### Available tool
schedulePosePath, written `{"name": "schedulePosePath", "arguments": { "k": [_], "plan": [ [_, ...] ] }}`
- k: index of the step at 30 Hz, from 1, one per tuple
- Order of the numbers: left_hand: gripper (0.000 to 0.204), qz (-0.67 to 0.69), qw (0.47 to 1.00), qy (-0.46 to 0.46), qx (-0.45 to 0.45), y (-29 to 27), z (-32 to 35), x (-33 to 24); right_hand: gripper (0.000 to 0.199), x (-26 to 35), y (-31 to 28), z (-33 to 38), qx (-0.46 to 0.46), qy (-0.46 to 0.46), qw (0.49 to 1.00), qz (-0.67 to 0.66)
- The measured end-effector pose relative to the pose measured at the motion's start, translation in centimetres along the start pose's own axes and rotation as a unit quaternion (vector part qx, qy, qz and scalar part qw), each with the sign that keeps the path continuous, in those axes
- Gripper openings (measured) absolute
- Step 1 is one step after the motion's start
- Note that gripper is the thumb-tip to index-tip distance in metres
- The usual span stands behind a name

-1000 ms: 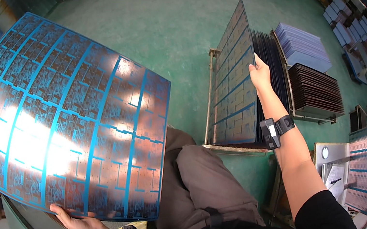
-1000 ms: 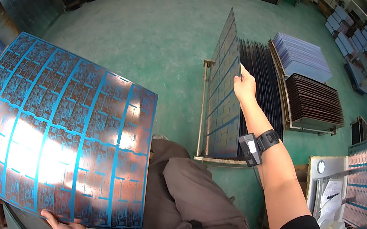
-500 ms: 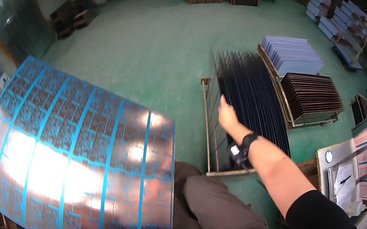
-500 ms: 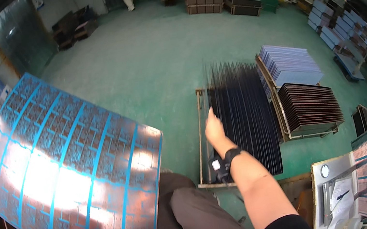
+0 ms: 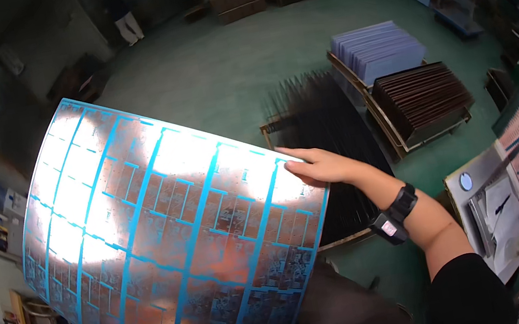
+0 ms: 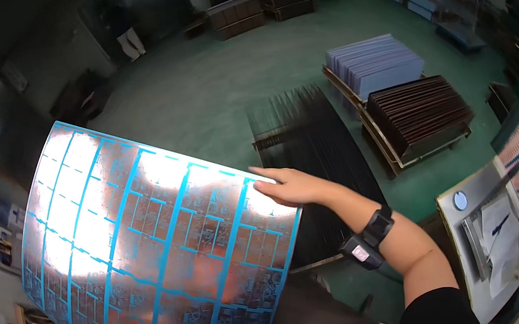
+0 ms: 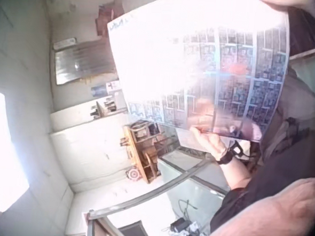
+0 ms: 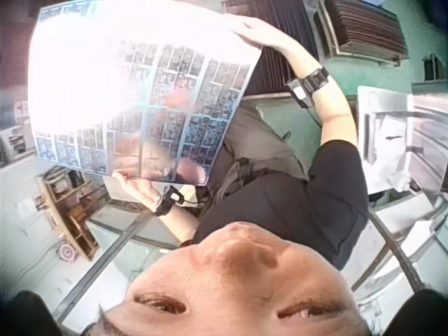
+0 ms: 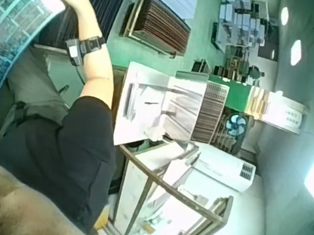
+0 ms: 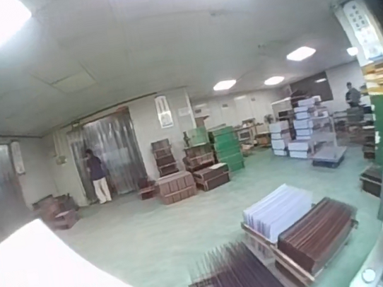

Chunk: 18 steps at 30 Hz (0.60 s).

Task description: Inspecting thin metal plates and recording data on a process sheet.

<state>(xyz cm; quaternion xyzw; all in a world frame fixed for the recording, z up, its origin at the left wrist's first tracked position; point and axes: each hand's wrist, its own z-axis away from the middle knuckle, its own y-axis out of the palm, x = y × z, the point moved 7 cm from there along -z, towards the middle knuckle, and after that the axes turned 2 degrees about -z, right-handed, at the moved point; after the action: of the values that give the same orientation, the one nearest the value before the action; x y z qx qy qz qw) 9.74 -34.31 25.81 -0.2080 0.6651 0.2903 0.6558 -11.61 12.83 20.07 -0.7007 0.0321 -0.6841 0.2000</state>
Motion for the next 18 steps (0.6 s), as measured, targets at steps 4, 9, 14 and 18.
{"name": "schedulePosePath", "arguments": {
  "k": [4,9,14,18],
  "plan": [
    [0.033,0.007,0.997,-0.041,0.059,0.0,-2.5,3.0,0.048,0.2,-3.9,7.9,0.163,0.080,0.982,0.042],
    [0.023,0.111,0.983,-0.072,0.126,5.9,-2.9,3.1,0.036,1.8,-6.1,15.0,0.078,0.044,0.953,-0.288],
    [0.037,0.117,0.947,-0.005,0.299,15.6,-2.2,-1.0,0.034,2.7,-11.0,23.0,-0.184,-0.011,0.940,-0.287],
    [0.047,0.089,0.917,0.102,0.375,21.8,0.8,-5.5,0.029,5.8,-14.5,31.2,-0.359,-0.125,0.890,-0.252]
  ]
}}
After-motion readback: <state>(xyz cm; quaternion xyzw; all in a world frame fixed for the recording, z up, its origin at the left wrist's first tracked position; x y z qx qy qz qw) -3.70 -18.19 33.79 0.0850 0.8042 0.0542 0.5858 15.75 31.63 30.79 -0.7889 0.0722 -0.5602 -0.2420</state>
